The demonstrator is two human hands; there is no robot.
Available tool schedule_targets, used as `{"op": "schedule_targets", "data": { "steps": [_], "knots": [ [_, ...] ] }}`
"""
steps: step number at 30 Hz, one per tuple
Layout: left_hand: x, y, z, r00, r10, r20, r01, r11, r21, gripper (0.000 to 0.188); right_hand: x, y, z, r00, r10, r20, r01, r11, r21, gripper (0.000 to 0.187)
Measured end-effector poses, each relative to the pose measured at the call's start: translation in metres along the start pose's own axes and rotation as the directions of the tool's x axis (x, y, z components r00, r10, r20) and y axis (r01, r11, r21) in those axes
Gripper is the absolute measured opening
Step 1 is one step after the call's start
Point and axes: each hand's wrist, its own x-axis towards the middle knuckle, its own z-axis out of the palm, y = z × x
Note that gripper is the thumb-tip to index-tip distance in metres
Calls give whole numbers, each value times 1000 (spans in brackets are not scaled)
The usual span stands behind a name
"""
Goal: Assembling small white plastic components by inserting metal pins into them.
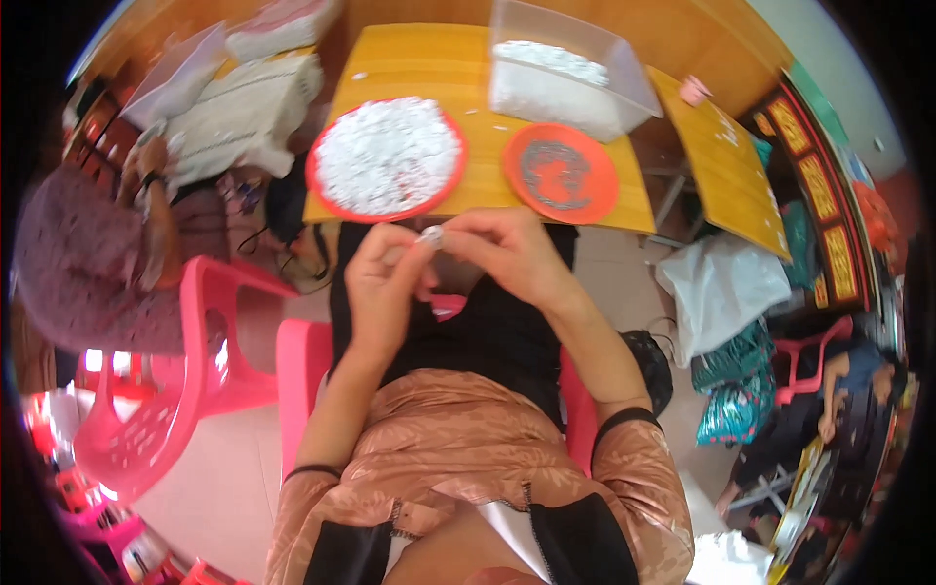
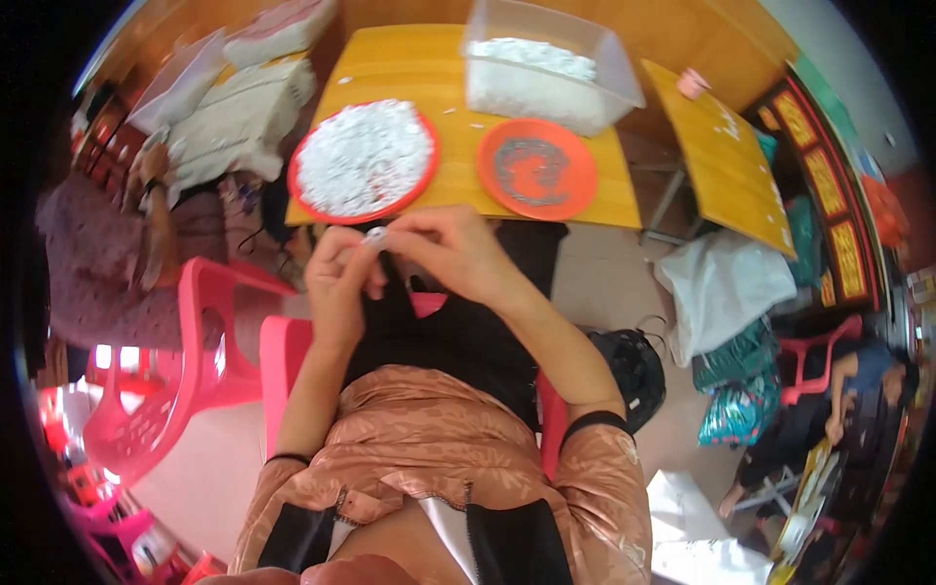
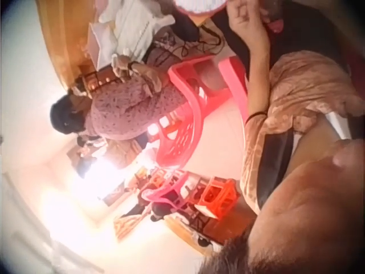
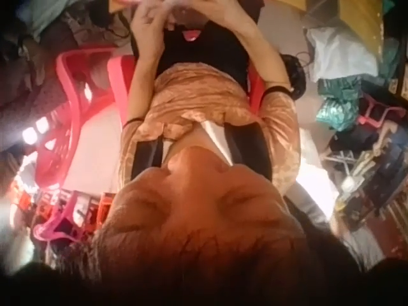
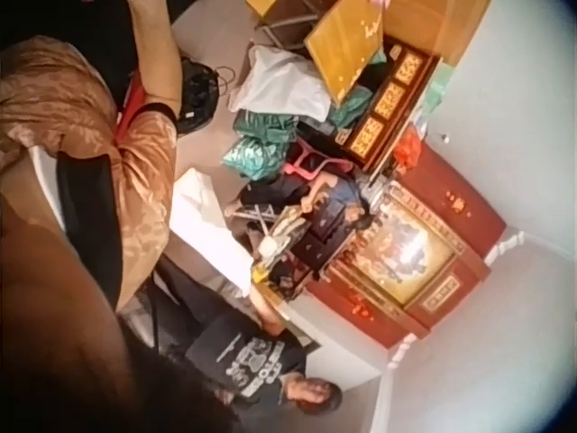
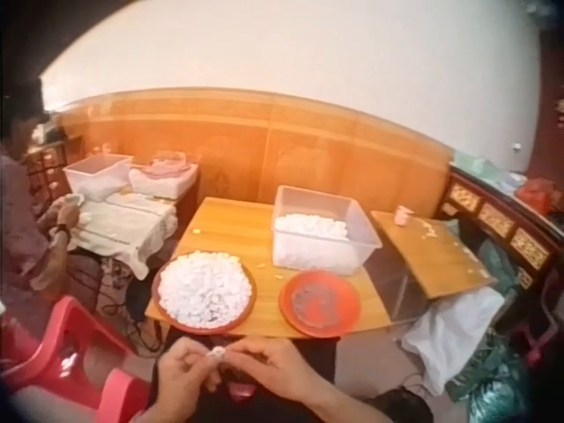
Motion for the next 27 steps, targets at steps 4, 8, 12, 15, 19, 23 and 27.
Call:
{"op": "schedule_targets", "data": {
  "steps": [4,8,12,15,19,23,27],
  "knots": [
    [8,2,-6,980,178,92,-190,973,133,22,4,1,-3,991,-1,137,2,1000,-8,18],
    [9,-14,-28,964,101,245,-118,991,57,31,-1,-6,-2,982,-96,165,83,993,85,25],
    [6,-21,-26,950,119,289,-130,991,18,44,-8,-2,-3,985,-41,168,14,988,155,25],
    [9,-31,-33,959,121,255,-134,991,32,46,-7,9,0,984,-135,115,114,977,179,24],
    [11,-22,-19,981,168,101,-175,983,57,45,-3,2,7,998,-26,57,12,972,233,25],
    [10,-12,-23,974,218,65,-219,976,9,44,0,2,19,991,41,128,-95,883,459,27],
    [5,-16,-13,981,176,-86,-166,980,112,37,6,14,22,979,51,196,-147,847,512,24]
  ]
}}
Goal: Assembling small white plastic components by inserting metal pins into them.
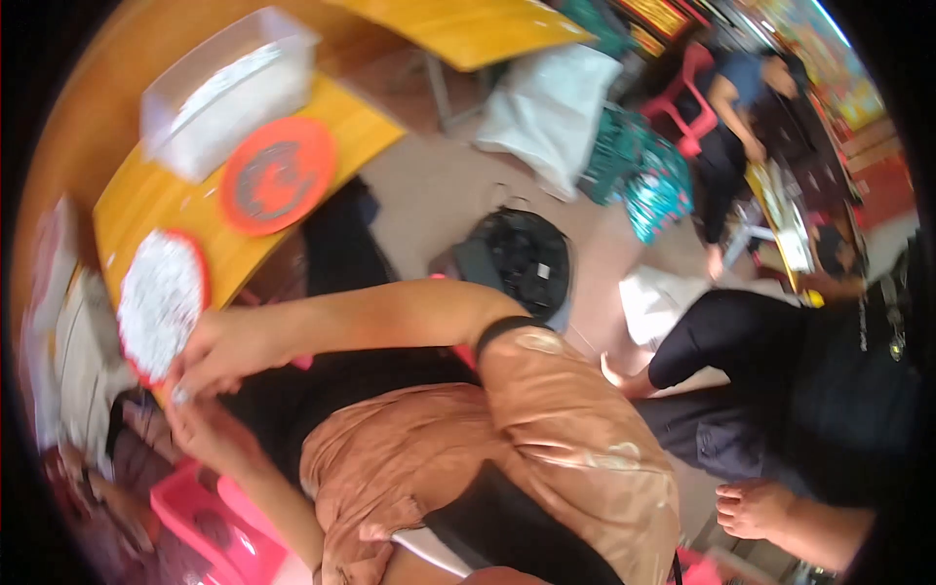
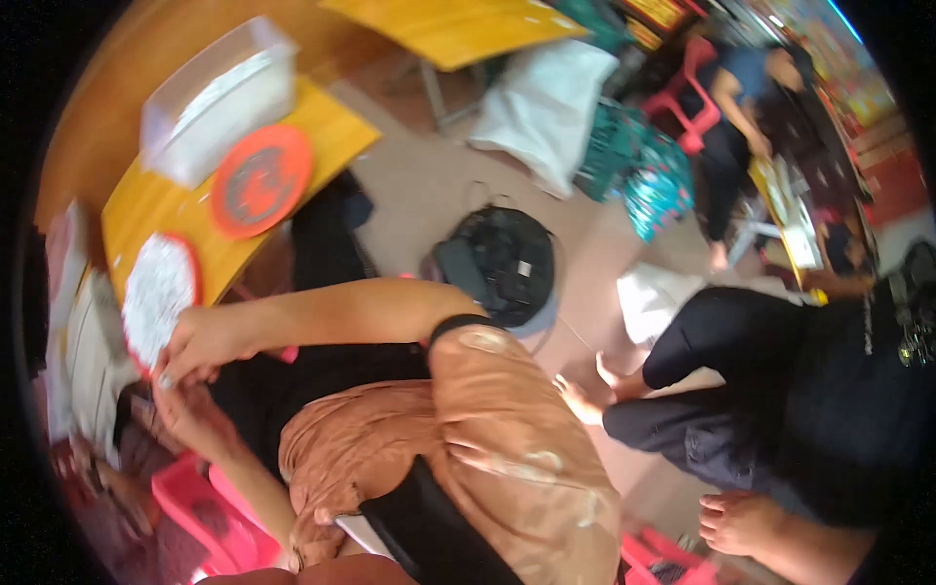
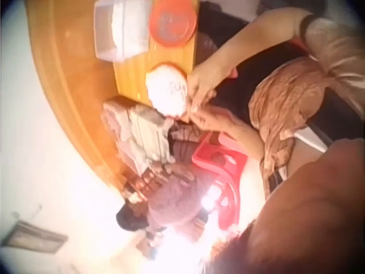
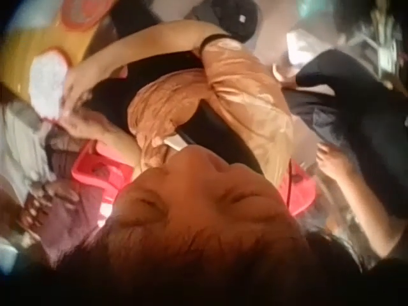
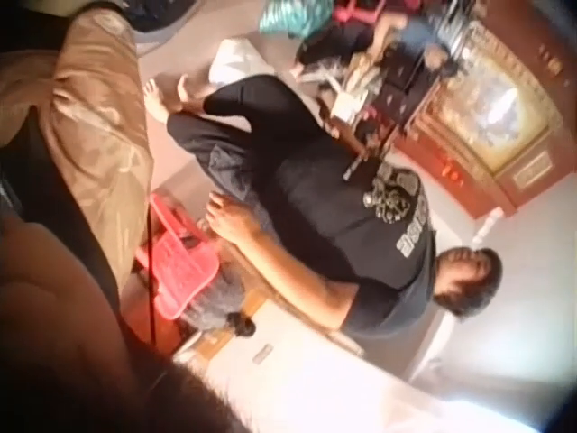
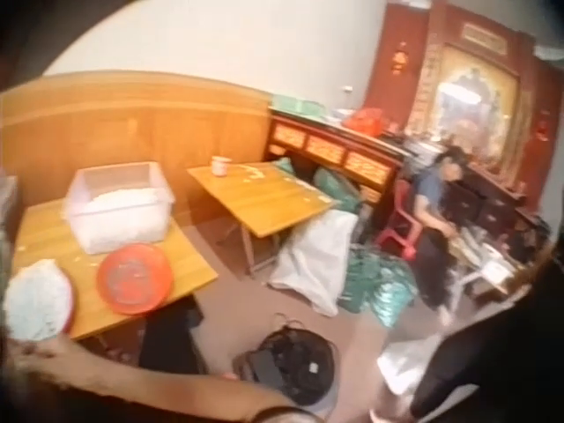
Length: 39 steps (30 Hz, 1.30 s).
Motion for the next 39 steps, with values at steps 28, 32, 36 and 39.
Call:
{"op": "schedule_targets", "data": {
  "steps": [28,32,36,39],
  "knots": [
    [-25,20,21,996,-33,84,63,918,-391,49,0,1,28,693,-657,297,413,24,-910,16],
    [-33,26,29,993,-99,61,115,910,-397,45,-1,7,28,700,-662,269,407,60,-911,16],
    [-36,31,33,991,-133,28,131,883,-451,41,-3,12,30,707,-665,241,399,94,-912,18],
    [-37,30,35,989,-148,8,133,865,-483,38,-4,13,30,717,-655,240,390,91,-916,18]
  ]
}}
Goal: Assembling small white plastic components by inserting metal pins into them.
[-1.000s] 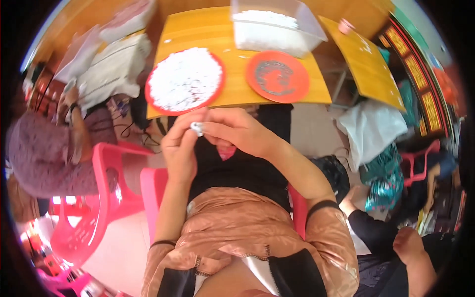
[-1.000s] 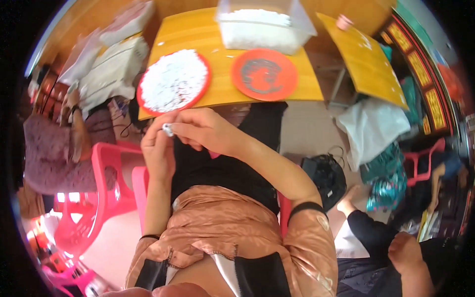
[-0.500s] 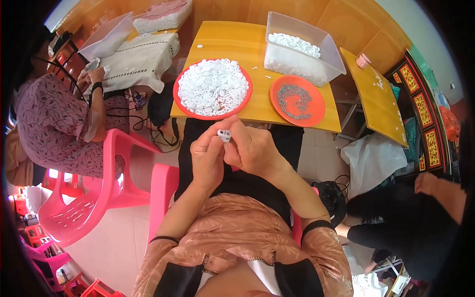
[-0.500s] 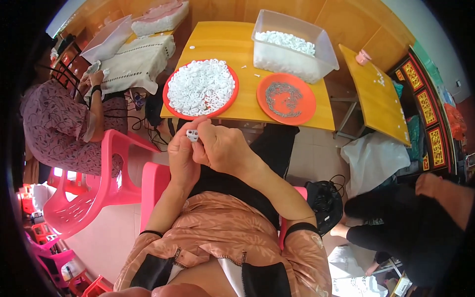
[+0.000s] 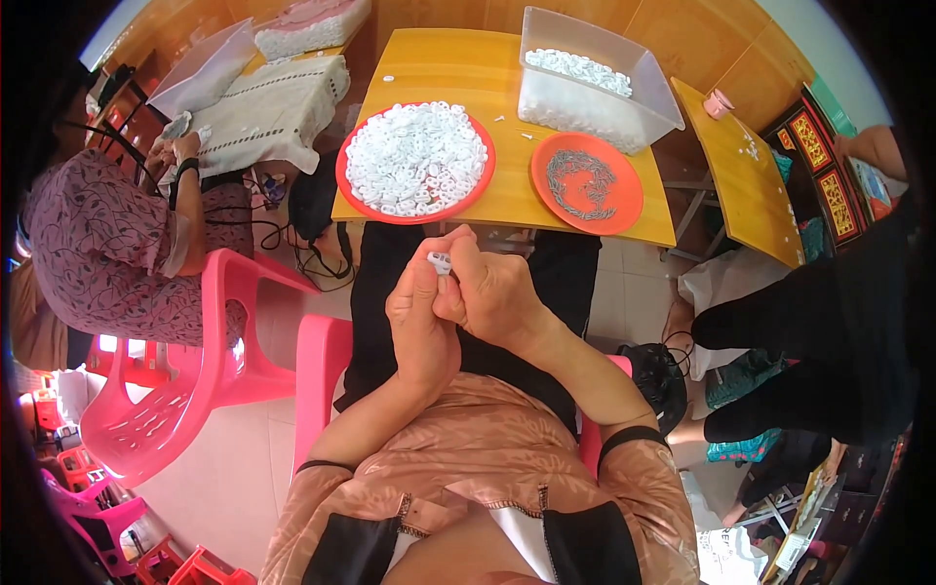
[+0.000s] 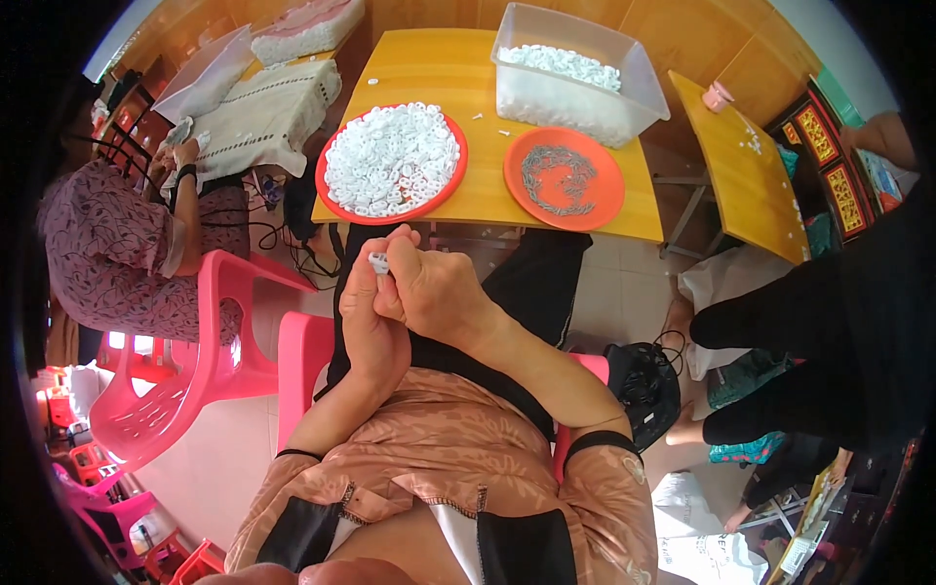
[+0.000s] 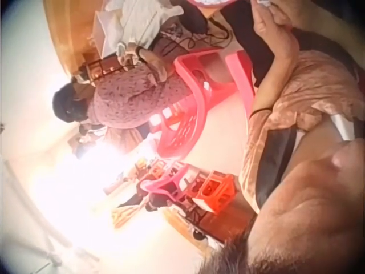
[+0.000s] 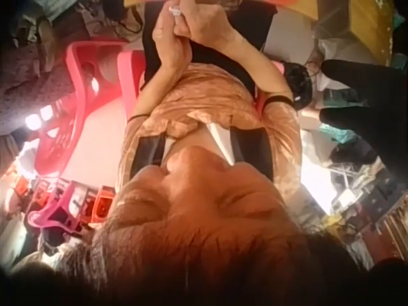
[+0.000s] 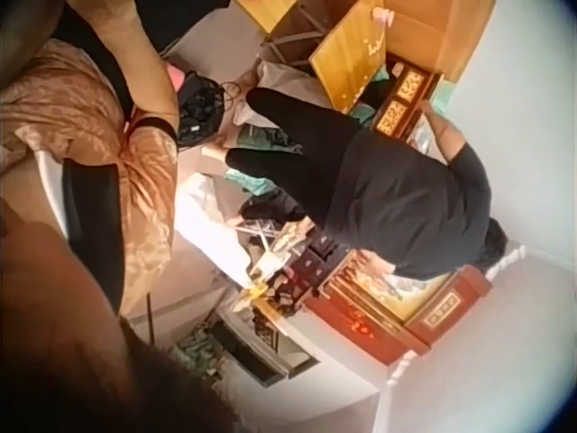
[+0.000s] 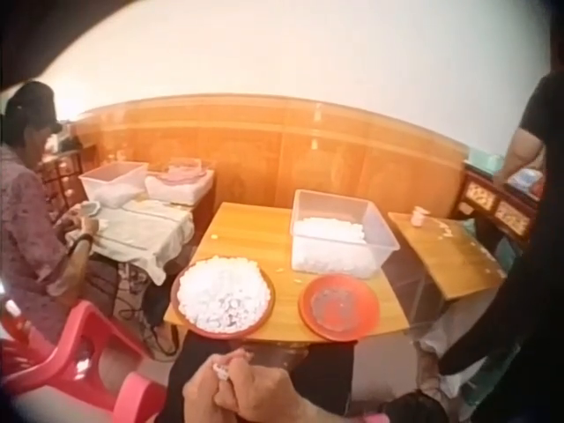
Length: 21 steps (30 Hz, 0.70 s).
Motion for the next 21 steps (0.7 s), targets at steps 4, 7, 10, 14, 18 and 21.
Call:
{"op": "schedule_targets", "data": {
  "steps": [4,7,10,14,18,21],
  "knots": [
    [2,-2,-5,1000,-12,7,12,1000,26,34,-5,-2,3,999,47,-6,-47,998,-39,17],
    [7,-9,-9,997,-66,-44,65,997,-40,36,-8,3,9,998,65,13,-65,997,-44,18],
    [11,-10,-7,997,-70,-25,67,994,-90,36,-5,5,8,997,69,23,-67,996,-67,18],
    [12,-4,0,999,1,-43,-3,999,-40,36,-2,2,4,997,70,27,-71,997,8,16],
    [14,-4,-8,999,43,-8,-42,999,25,34,-1,-5,-3,962,227,154,-259,938,229,15],
    [15,-6,-10,999,48,-9,-47,998,42,30,0,-8,-7,936,321,143,-351,872,340,15]
  ]
}}
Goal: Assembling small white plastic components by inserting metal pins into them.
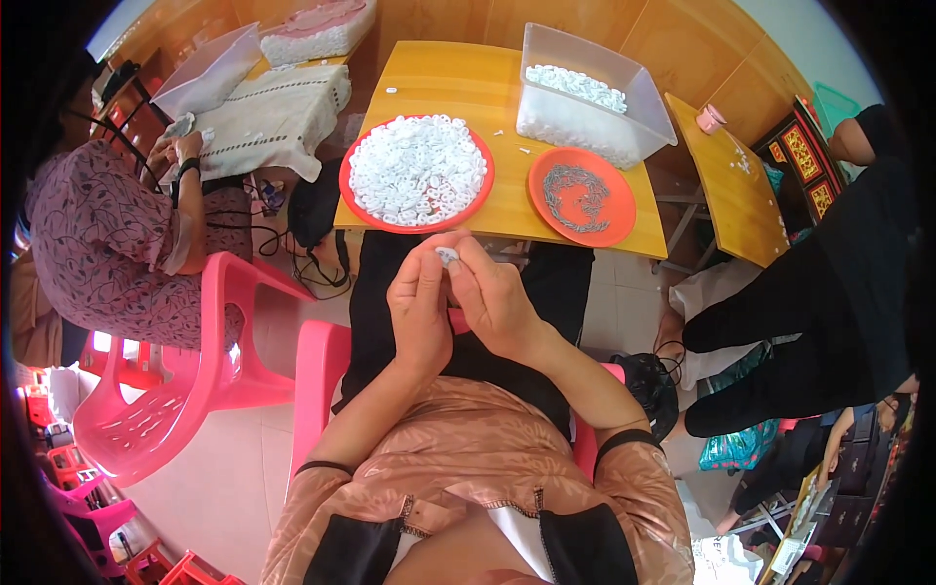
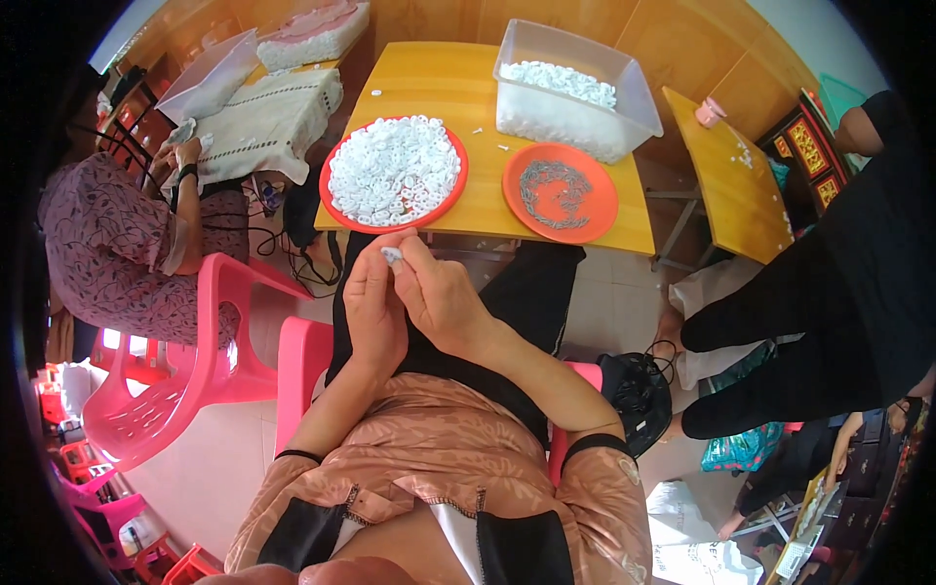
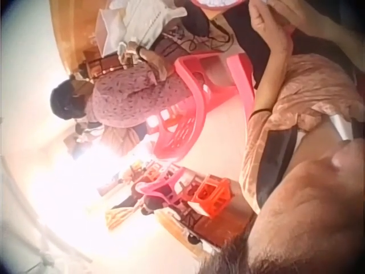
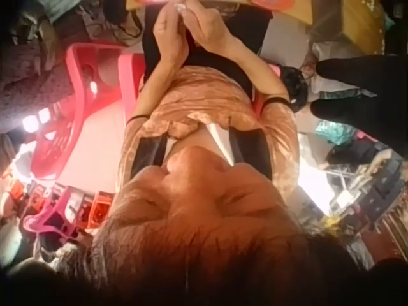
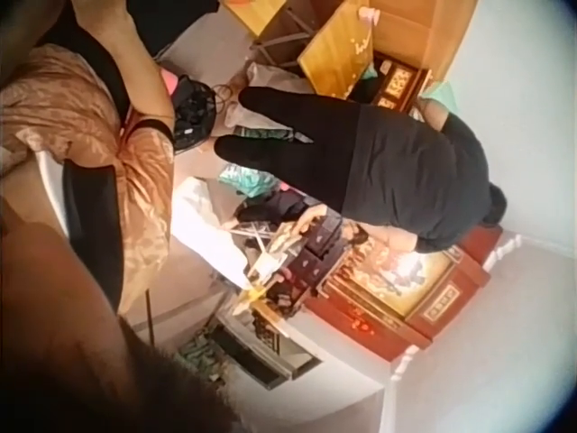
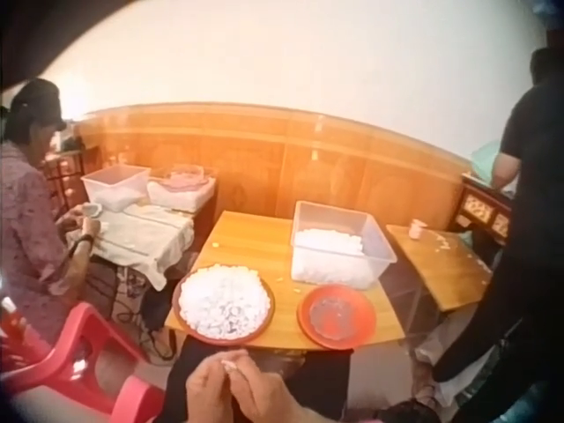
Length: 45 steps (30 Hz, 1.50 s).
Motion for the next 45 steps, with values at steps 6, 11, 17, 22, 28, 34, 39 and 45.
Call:
{"op": "schedule_targets", "data": {
  "steps": [6,11,17,22,28,34,39,45],
  "knots": [
    [8,-4,-11,974,199,111,-225,920,320,25,2,-8,-10,917,330,225,-398,796,456,21],
    [12,3,-18,960,223,170,-271,892,362,24,2,-8,-9,894,348,284,-448,729,518,26],
    [20,0,-21,973,60,223,-105,975,197,24,5,-7,-20,819,458,345,-569,573,590,29],
    [23,-2,-22,971,26,238,-63,987,148,26,10,-8,-26,808,467,359,-588,599,543,33],
    [23,-11,-24,978,27,205,-57,988,141,28,8,4,-19,820,462,338,-572,648,503,30],
    [27,-4,-15,989,90,122,-106,986,133,43,32,21,-37,764,577,290,-640,616,460,30],
    [30,-5,-22,998,-38,48,26,971,236,37,129,66,-140,805,578,-133,-532,802,272,25],
    [32,-7,-29,996,-86,-25,90,967,238,24,119,129,-189,893,410,-186,-450,822,-350,25]
  ]
}}
